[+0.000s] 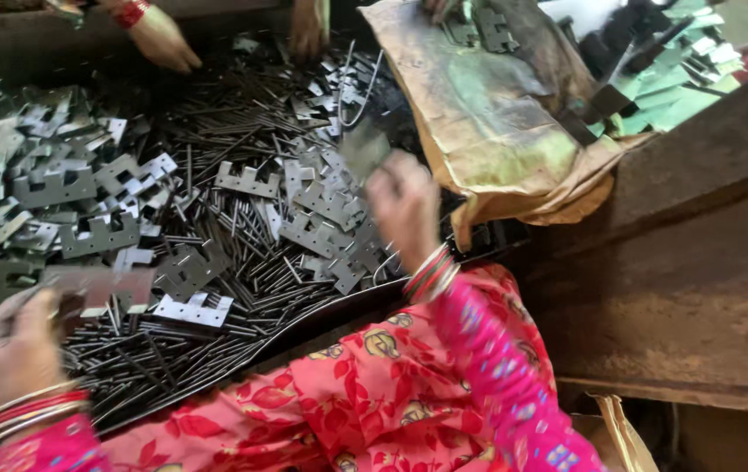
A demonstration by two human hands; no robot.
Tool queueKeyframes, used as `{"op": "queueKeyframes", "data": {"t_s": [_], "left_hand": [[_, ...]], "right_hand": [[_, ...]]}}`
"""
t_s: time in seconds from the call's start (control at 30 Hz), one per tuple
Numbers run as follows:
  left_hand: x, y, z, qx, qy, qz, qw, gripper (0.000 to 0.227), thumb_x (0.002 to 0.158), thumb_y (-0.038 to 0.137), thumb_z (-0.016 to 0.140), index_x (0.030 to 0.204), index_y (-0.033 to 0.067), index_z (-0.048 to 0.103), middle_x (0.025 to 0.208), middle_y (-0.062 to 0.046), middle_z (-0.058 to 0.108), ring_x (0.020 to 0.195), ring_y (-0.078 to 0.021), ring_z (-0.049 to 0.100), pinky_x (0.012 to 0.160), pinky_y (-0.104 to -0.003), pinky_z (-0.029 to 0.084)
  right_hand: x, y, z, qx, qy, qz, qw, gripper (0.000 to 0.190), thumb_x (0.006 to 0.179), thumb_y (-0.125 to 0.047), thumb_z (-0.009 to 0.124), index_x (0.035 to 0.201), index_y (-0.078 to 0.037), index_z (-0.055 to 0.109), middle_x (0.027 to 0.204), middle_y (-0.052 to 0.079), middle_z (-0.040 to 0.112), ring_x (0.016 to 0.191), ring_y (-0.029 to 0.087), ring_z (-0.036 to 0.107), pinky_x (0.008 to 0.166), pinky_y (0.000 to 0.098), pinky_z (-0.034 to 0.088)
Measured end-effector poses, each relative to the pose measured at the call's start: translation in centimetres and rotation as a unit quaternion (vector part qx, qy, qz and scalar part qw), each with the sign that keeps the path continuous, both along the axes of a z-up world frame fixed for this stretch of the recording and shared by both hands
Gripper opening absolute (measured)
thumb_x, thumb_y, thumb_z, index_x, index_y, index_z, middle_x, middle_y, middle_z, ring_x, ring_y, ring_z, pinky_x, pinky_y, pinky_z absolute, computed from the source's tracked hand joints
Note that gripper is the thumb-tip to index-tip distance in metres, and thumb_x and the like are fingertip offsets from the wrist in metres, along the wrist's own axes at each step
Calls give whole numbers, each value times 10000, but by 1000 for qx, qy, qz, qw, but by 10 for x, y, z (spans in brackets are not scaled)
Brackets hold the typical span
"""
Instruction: The person sits on the floor and assembles metal hinge components by inserting metal rods into hinge plates. They repeatedly pick up plates and rods from a bin, insert the rods, and place the assembled units into a sack. Other workers are visible nearby performing similar tasks.
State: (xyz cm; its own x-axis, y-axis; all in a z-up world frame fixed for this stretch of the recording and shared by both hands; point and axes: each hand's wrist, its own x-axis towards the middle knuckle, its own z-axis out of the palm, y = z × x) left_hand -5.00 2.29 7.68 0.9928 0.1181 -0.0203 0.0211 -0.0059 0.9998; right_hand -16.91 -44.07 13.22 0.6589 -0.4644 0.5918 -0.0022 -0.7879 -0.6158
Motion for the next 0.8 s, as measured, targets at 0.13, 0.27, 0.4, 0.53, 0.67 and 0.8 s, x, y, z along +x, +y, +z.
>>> {"op": "queueKeyframes", "data": {"t_s": [0.13,0.27,0.4,0.53,0.67,0.8], "left_hand": [[9,25,-13,68,56,-55,995,116,1080,102,696,1108,-7,719,1004,-95,731,884,-159,685,735,-269,550],[13,26,-20,110,121,-113,980,173,1036,46,664,1178,-50,685,1035,-156,724,874,-216,707,735,-304,578],[11,10,-13,54,144,-156,976,373,964,2,590,1337,-16,611,1165,-125,703,933,-175,718,779,-280,607],[-11,-28,-14,18,173,-274,946,620,913,-30,576,1529,38,596,1127,-201,708,813,-230,630,640,-309,463],[-38,-93,-23,-246,238,-399,850,601,755,-31,619,1350,1,538,1157,-170,688,931,-307,723,793,-428,642],[-61,-110,3,-379,221,-410,800,381,937,31,597,1309,-16,526,1227,-261,659,1050,-386,706,820,-452,609]], "right_hand": [[39,-160,20,-100,-80,-134,983,192,983,-131,595,1098,-2,678,1027,190,728,933,311,721,838,434,569],[53,-272,29,-102,11,-295,950,301,834,-259,792,1025,-41,709,1053,191,698,1024,375,647,873,480,497],[26,-266,32,-150,96,-374,910,504,719,-349,863,1021,15,689,1201,258,618,1202,476,523,930,645,370],[11,-169,20,-317,-61,-247,914,445,871,-256,801,1189,31,682,1260,247,625,1227,406,551,1045,540,403],[27,-50,-20,-174,47,-20,984,174,933,-228,743,1048,-97,741,1068,106,723,1020,319,691,907,444,560],[69,12,-59,-143,267,35,952,325,877,-374,786,1057,-108,730,1050,115,665,1055,334,640,840,498,532]]}}
